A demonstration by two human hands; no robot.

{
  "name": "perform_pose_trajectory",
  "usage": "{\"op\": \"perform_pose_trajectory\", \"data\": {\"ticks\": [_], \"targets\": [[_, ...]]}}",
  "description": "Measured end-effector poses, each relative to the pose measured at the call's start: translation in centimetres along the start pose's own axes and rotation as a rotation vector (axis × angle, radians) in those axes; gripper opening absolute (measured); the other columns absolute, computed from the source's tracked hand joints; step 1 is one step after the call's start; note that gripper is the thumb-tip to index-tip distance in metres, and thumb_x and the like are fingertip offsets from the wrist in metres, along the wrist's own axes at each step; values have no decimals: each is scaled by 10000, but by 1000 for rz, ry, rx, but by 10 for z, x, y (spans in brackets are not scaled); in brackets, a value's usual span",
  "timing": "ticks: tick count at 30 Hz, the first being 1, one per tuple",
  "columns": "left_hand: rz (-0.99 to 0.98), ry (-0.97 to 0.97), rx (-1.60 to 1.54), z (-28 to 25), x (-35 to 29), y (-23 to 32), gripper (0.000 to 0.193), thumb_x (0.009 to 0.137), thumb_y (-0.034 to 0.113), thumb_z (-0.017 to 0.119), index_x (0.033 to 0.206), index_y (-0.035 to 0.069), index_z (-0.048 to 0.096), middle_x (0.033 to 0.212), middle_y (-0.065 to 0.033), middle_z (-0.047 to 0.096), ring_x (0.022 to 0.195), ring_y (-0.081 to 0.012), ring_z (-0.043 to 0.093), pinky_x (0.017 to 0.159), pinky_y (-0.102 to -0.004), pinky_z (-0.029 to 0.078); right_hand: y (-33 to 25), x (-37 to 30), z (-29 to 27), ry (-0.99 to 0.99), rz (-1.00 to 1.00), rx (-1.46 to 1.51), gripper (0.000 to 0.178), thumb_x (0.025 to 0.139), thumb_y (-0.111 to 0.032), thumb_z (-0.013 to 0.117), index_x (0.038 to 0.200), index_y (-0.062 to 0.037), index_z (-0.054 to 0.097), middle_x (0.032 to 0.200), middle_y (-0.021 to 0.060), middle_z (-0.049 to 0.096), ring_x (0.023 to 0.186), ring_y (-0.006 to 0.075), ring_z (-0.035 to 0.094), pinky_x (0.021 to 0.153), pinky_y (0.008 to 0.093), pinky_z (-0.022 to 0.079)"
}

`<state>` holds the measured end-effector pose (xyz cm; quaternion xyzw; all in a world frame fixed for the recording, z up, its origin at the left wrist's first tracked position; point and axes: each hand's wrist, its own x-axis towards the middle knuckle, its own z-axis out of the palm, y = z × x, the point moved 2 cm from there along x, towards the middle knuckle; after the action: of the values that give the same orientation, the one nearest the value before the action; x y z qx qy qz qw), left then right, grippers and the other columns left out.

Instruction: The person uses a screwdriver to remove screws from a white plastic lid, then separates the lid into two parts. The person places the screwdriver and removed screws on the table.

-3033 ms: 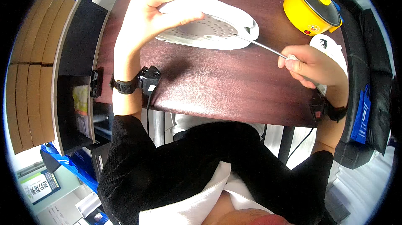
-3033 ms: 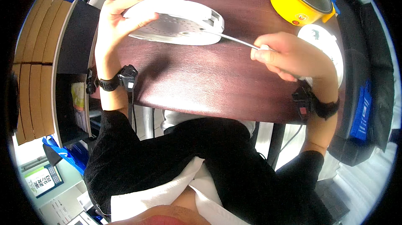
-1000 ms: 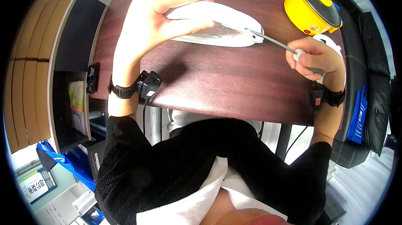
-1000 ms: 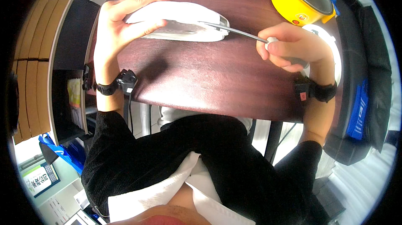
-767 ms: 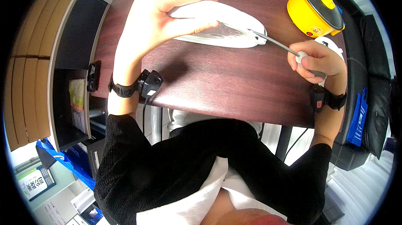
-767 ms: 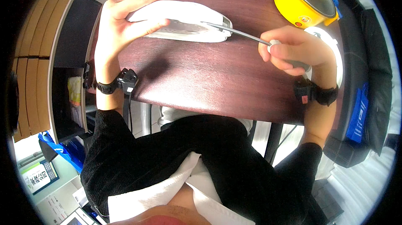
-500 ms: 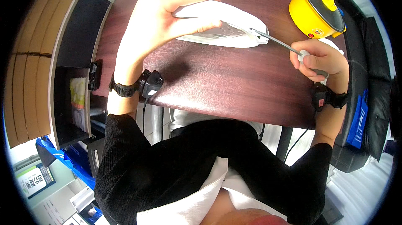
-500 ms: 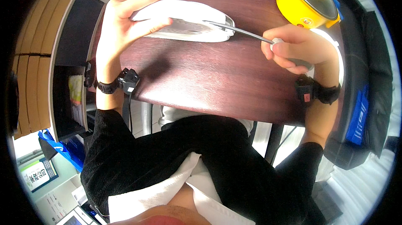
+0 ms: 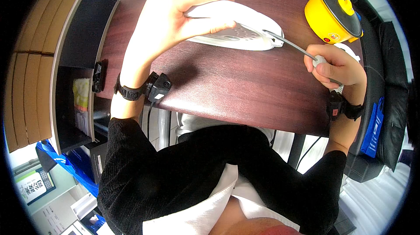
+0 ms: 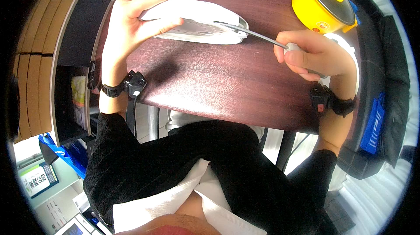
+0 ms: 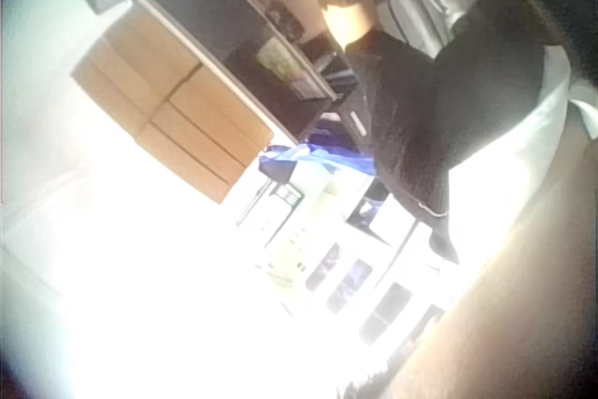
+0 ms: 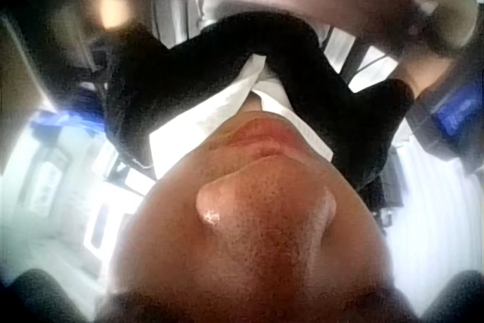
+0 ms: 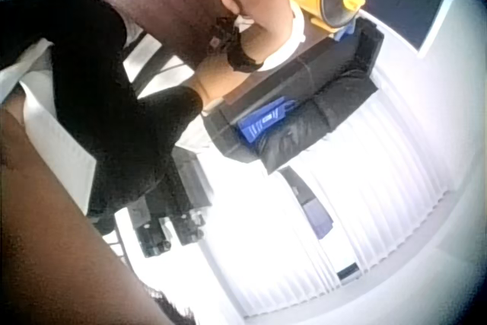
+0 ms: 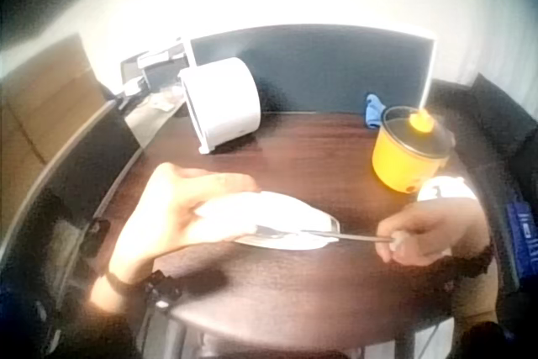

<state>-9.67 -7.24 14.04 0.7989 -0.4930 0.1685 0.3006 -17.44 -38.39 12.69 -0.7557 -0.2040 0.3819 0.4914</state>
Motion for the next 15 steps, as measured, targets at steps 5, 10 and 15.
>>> {"op": "perform_pose_trajectory", "data": {"ticks": [5,10,15], "targets": [[7,5,20,0,0,-1,398,776,395,730,1069,129,684,878,-65,712,766,-166,703,656,-246,558,2,2,3,20,-34,-7,167,947,-241,465,899,-82,488,536,-44,444,389,28,398,382,176,325],[11,14,24,0,-1,-2,401,777,396,730,1064,119,686,873,-70,711,760,-165,703,645,-244,554,-1,2,5,45,-10,-8,146,946,-217,457,897,-82,487,540,-40,444,389,31,400,389,175,332],[24,28,13,2,-1,-2,407,776,403,730,1062,116,687,873,-70,710,759,-164,702,639,-245,554,3,3,4,27,-61,-36,157,946,-229,462,898,-81,485,536,-36,443,386,37,395,391,177,334]]}}
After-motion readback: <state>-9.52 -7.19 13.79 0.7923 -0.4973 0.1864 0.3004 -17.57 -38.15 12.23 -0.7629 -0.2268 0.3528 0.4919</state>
